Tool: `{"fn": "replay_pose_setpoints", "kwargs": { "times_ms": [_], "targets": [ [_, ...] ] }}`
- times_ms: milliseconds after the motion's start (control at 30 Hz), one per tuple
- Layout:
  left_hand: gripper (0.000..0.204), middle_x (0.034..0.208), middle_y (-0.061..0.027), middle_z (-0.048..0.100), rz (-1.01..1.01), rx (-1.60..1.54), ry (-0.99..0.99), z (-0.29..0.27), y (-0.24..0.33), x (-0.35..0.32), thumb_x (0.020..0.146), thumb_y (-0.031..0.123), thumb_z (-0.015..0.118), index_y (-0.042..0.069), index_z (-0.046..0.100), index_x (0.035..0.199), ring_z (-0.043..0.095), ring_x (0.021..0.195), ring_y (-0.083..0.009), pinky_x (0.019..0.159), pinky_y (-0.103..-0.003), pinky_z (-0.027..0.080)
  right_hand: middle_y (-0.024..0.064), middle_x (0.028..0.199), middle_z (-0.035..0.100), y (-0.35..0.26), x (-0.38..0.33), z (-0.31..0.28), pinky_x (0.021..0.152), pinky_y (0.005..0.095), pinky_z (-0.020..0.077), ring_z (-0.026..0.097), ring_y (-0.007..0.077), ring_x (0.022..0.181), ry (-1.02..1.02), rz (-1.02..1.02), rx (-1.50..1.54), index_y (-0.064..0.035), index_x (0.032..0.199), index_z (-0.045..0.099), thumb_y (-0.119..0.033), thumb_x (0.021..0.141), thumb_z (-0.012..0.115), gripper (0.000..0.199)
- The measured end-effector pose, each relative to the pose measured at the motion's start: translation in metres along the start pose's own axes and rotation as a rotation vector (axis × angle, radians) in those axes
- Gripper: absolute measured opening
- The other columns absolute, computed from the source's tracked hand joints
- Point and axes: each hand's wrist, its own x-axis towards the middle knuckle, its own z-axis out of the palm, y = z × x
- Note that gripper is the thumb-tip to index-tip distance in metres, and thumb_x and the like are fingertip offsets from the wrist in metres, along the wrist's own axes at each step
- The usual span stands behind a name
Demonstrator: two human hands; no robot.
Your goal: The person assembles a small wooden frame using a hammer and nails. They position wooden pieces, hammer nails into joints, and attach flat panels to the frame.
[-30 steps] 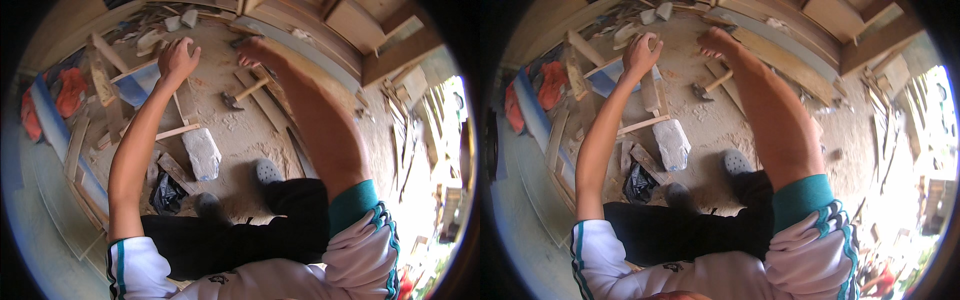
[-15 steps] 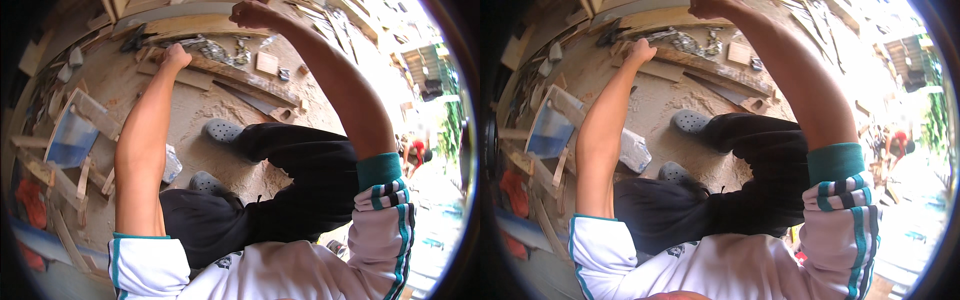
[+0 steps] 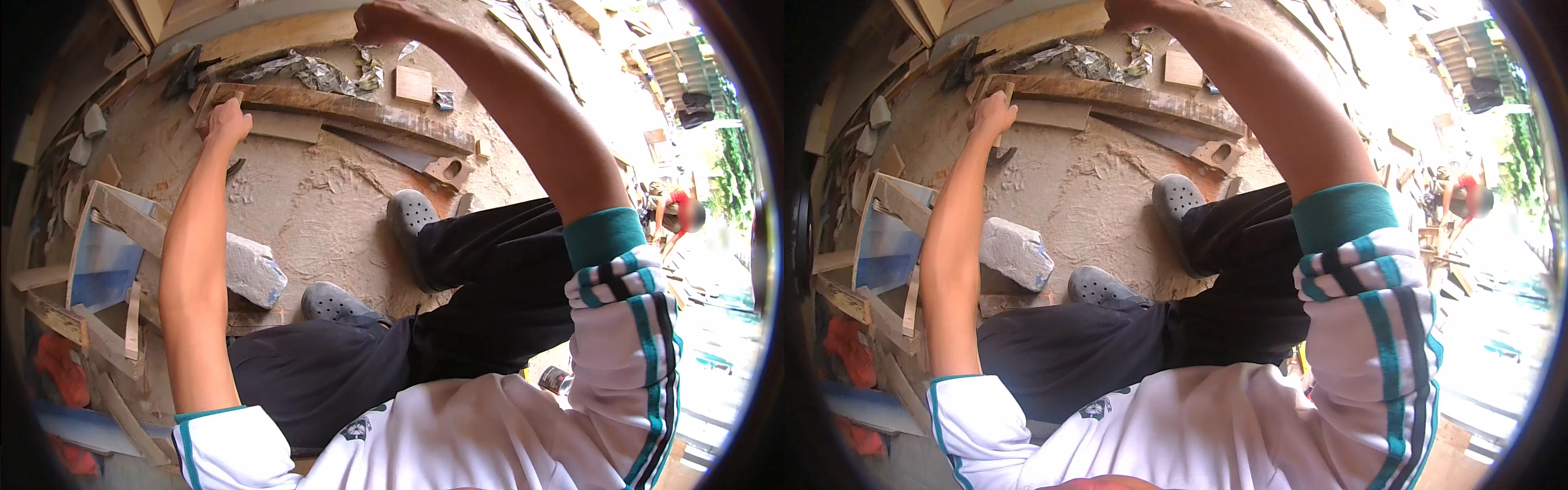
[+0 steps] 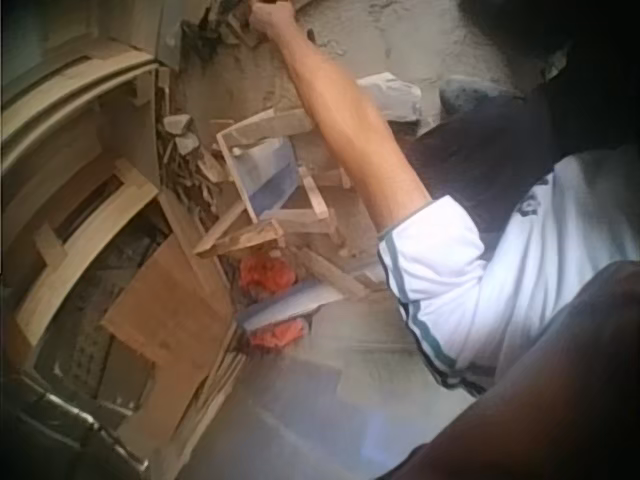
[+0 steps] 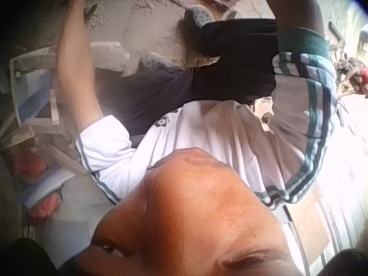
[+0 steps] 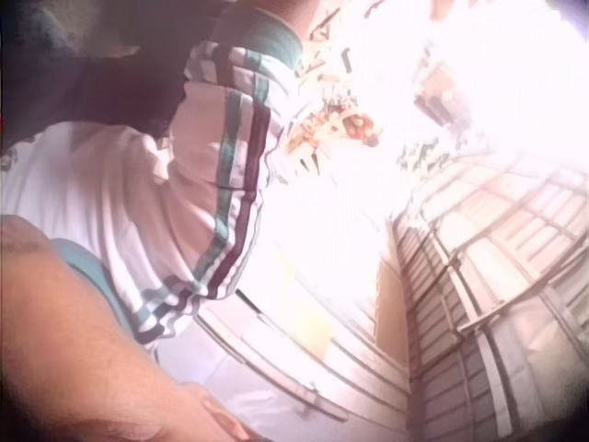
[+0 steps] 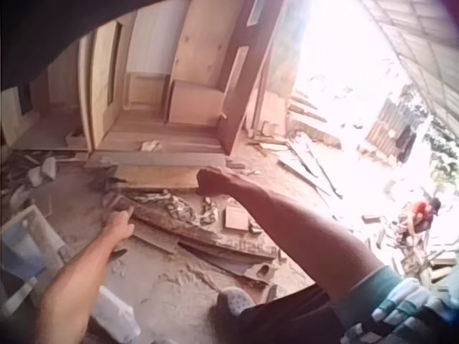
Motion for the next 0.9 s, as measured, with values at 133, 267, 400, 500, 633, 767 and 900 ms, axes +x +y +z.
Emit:
{"fn": "replay_pose_setpoints", "kwargs": {
  "times_ms": [133,267,400,500,633,767,900],
  "targets": [
    [0.04,0.123,-0.0164,0.066,-0.037,0.069,-0.082,-0.008,-0.001,-0.027,0.09,0.032,0.063,0.01,0.061,0.123,0.061,0.118,-0.0356,0.095,-0.048,0.049,0.0069,0.059,0.059,0.016,-0.021,0.052,0.042,0.036,0.0446,0.052,0.016,0.048,-0.142,0.005,-0.154,-0.007,0.076,0.064,-0.042,0.098,0.045,0.045],
    [0.038,0.123,-0.0157,0.067,-0.097,0.097,-0.14,0.006,-0.011,-0.031,0.091,0.03,0.062,0.009,0.063,0.122,0.061,0.118,-0.0352,0.095,-0.048,0.048,0.0145,0.1,0.073,0.026,-0.045,0.124,0.077,0.0439,0.0574,0.07,0.0307,0.094,-0.377,0.343,0.026,-0.0102,0.099,0.074,-0.034,0.091,0.056,0.031],
    [0.038,0.119,-0.0175,0.067,-0.093,0.143,-0.146,0.036,-0.022,-0.027,0.089,0.031,0.063,0.008,0.061,0.12,0.062,0.115,-0.0375,0.094,-0.052,0.048,0.0156,0.107,0.072,0.019,-0.094,0.192,0.082,0.043,0.0568,0.069,0.0298,0.104,-0.48,0.435,0.051,-0.008,0.102,0.072,-0.024,0.082,0.065,0.026],
    [0.056,0.14,-0.0164,0.051,-0.171,0.134,-0.203,0.046,-0.017,-0.03,0.09,0.023,0.062,0.01,0.044,0.141,0.053,0.127,-0.0338,0.102,-0.049,0.044,0.014,0.133,0.055,0.022,-0.119,0.224,0.097,0.0484,0.0481,0.054,0.0326,0.124,-0.226,0.495,0.016,-0.0093,0.131,0.049,-0.034,0.081,0.07,0.06],
    [0.072,0.15,-0.0175,0.038,-0.292,0.058,-0.186,0.055,-0.026,-0.027,0.091,0.022,0.062,0.011,0.027,0.152,0.045,0.135,-0.0341,0.109,-0.049,0.039,0.0133,0.143,0.047,0.031,-0.12,0.241,0.107,0.0466,0.0411,0.044,0.0342,0.134,-0.304,0.555,0.141,-0.0125,0.147,0.034,-0.05,0.079,0.073,0.087],
    [0.073,0.152,-0.0199,0.036,-0.294,-0.028,-0.17,0.075,-0.025,-0.009,0.092,0.025,0.061,0.007,0.025,0.153,0.039,0.139,-0.0361,0.114,-0.05,0.034,0.0152,0.141,0.048,0.071,-0.121,0.292,0.107,0.0488,0.0401,0.046,0.0369,0.131,-0.276,0.498,0.176,-0.0145,0.147,0.035,-0.052,0.078,0.074,0.088],
    [0.076,0.15,-0.0237,0.038,-0.316,-0.076,-0.183,0.093,-0.04,-0.002,0.094,0.031,0.06,0.002,0.021,0.154,0.038,0.139,-0.0387,0.114,-0.051,0.032,0.0172,0.131,0.052,0.052,-0.116,0.284,0.103,0.057,0.0392,0.049,0.0379,0.125,-0.256,0.482,0.159,-0.0131,0.143,0.04,-0.048,0.078,0.074,0.081]
  ]
}}
